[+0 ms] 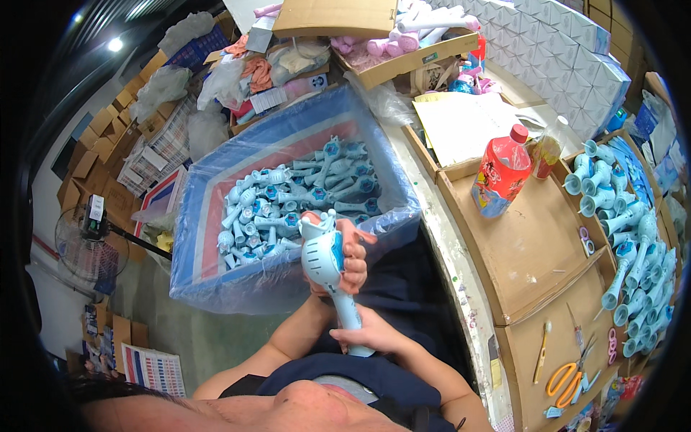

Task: The person repeatedly picks up light blue plastic toy parts from a bin, wipes them with a pink cloth, and uses a small metal tool to scrape or adjust the surface. The person then places the parts back into the bin and repeats the process with new items.

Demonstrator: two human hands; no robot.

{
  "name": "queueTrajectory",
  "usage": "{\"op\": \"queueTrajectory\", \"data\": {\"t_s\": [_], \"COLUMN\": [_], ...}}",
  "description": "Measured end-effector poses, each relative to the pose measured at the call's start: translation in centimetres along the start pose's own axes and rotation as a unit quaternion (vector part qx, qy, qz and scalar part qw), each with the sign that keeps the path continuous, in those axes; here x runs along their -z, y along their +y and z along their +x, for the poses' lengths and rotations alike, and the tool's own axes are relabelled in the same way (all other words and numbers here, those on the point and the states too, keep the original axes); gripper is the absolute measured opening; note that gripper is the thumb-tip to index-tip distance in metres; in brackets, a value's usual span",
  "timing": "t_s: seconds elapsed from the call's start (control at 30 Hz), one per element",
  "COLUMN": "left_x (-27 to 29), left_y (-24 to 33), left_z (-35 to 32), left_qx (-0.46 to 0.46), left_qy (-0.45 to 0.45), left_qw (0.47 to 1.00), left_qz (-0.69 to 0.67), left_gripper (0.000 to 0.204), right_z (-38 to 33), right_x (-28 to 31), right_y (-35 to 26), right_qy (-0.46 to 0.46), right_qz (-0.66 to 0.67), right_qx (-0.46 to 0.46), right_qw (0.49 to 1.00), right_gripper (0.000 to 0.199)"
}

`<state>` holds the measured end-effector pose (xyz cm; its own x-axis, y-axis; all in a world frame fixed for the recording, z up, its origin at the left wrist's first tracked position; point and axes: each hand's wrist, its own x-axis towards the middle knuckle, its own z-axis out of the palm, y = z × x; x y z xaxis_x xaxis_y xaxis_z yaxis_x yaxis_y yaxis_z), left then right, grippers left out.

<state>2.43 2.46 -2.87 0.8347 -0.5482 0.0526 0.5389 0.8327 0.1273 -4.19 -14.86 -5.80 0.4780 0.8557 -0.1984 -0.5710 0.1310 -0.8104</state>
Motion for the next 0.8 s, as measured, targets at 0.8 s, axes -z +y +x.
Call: {"op": "queueTrajectory", "data": {"t_s": [0.8], "left_x": [0.5], "left_y": [-1.1], "left_z": [0.3], "left_qx": [-0.187], "left_qy": [0.192], "left_qw": [0.87], "left_qz": [0.414], "left_gripper": [0.041], "right_z": [-6.5], "right_x": [1.8], "right_y": [-0.4], "right_qy": [0.218], "right_qz": [-0.563], "right_qx": [-0.109], "right_qw": [0.79], "right_gripper": [0.036]}}
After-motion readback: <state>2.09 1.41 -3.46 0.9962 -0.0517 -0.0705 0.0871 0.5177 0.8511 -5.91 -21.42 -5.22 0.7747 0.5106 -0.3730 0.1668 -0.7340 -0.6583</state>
